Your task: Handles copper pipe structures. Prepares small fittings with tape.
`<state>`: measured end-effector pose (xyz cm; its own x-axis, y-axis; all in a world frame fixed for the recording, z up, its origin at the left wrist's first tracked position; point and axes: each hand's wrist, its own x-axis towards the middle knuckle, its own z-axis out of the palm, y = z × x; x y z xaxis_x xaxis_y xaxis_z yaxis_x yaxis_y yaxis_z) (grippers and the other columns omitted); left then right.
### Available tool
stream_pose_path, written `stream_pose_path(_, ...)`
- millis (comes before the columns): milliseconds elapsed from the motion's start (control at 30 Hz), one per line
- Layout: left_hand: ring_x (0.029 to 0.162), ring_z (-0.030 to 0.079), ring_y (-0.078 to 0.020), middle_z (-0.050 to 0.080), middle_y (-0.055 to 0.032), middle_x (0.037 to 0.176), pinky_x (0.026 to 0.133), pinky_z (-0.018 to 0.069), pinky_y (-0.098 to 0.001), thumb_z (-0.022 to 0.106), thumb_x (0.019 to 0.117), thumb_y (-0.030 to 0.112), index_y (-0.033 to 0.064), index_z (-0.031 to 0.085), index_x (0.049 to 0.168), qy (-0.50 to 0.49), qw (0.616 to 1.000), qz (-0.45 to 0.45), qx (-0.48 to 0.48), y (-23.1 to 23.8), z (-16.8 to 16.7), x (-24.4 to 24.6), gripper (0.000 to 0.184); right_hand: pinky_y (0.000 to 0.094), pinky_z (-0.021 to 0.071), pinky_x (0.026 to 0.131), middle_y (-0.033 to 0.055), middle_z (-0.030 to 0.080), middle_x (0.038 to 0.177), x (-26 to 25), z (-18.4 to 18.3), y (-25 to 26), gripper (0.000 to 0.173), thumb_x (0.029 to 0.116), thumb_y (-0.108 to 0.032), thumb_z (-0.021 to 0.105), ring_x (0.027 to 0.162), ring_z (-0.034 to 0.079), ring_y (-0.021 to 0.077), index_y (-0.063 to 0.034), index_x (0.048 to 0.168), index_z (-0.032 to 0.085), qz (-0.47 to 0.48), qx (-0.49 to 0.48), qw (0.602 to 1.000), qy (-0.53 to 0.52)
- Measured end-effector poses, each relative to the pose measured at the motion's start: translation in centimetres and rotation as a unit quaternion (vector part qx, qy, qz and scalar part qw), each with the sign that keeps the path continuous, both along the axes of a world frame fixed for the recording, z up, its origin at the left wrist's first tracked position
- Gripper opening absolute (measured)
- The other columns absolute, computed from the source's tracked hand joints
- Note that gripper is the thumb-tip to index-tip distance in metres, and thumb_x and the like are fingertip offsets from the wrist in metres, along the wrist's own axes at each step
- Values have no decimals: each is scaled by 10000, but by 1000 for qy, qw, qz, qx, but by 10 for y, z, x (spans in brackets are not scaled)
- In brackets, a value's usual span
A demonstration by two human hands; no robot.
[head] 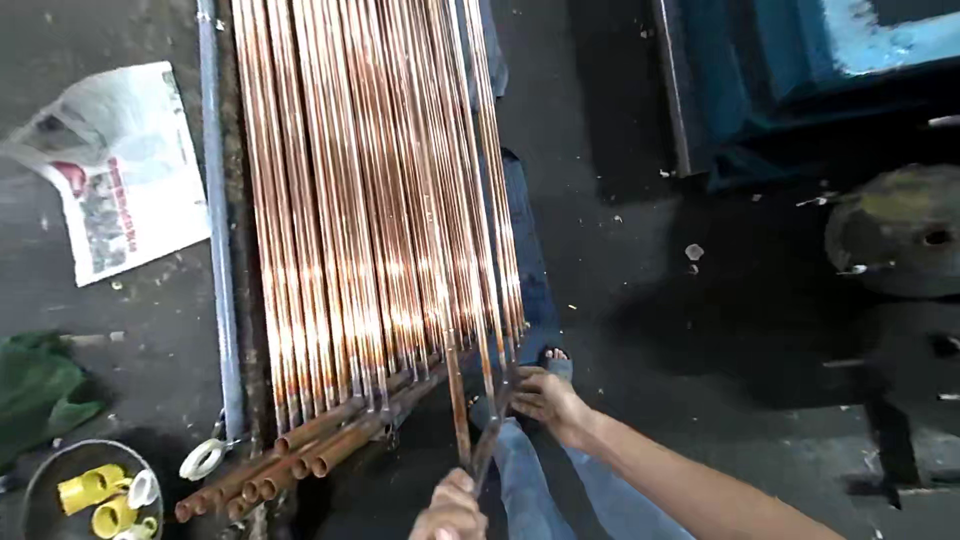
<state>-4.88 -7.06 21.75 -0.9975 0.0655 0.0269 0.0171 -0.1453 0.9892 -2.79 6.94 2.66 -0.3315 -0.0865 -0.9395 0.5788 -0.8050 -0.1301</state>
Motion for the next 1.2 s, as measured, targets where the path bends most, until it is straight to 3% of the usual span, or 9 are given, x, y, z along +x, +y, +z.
stream_pose_path(267,690,650,-103,650,22,686,869,570,-333,546,1030,176,116,702,785,30,997,-15,-71,-16,-40,-25,296,481,602,896,162,665,1262,-25,18,-41,665,973,-90,590,1087,695,298,-154,1590,351,131,42,990,37)
stream_pose_path(400,689,666,-115,676,2,707,816,582,-311,577,1004,166,112,721,787,30,998,27,-57,-15,-47,-32,266,444,639,758,199,706,1134,-35,17,-33,695,1011,-93,540,858,746,312,-195,1634,250,201,-1,979,41)
stream_pose_path(500,711,669,-112,691,-12,746,760,583,-283,578,1022,208,95,721,803,14,997,15,-72,-18,-48,-35,286,450,635,752,165,716,1181,-38,22,-22,650,1031,-149,516,867,748,308,-232,1628,275,283,-2,958,55)
stream_pose_path(600,725,665,-128,704,-60,785,693,573,-291,588,1010,197,23,712,807,-19,996,8,-86,-15,-42,-37,295,461,627,792,129,724,1167,-30,47,-18,592,993,-198,613,933,740,283,-164,1553,421,345,79,928,115)
stream_pose_path(700,842,694,-140,730,-61,919,757,607,-325,601,996,171,27,755,949,-54,987,-21,-147,-13,-36,-40,216,408,640,811,30,737,1154,-12,84,-18,479,946,-189,655,953,733,173,-123,1415,579,387,270,837,277)
stream_pose_path(800,1141,628,-162,675,-20,1193,954,567,-366,672,903,176,171,753,1120,-115,947,-73,-289,-16,-25,-41,232,409,638,884,97,636,1342,-10,132,-16,670,932,-121,690,1096,696,184,-44,1535,408,382,353,761,387)
stream_pose_path(933,1187,633,-192,567,-50,1425,919,598,-392,705,842,140,190,650,1334,-142,904,-144,-377,-30,-9,-33,498,430,646,820,206,472,1480,-15,179,-25,814,935,-141,705,1076,686,252,-57,1612,261,405,371,740,389)
stream_pose_path(1067,1090,690,-160,625,17,1374,856,621,-433,638,935,207,276,676,1313,-204,861,-133,-446,-113,10,-33,386,487,655,846,204,418,1541,-22,206,-40,833,901,-141,747,1062,714,307,-88,1602,300,425,357,759,340)
stream_pose_path(1200,1162,663,-239,650,-67,1322,944,587,-494,613,948,230,204,700,1268,-250,794,-2,-555,-270,-5,-55,333,486,651,849,205,447,1527,-26,229,-65,769,920,-123,728,1036,724,307,-66,1579,335,375,403,783,290)
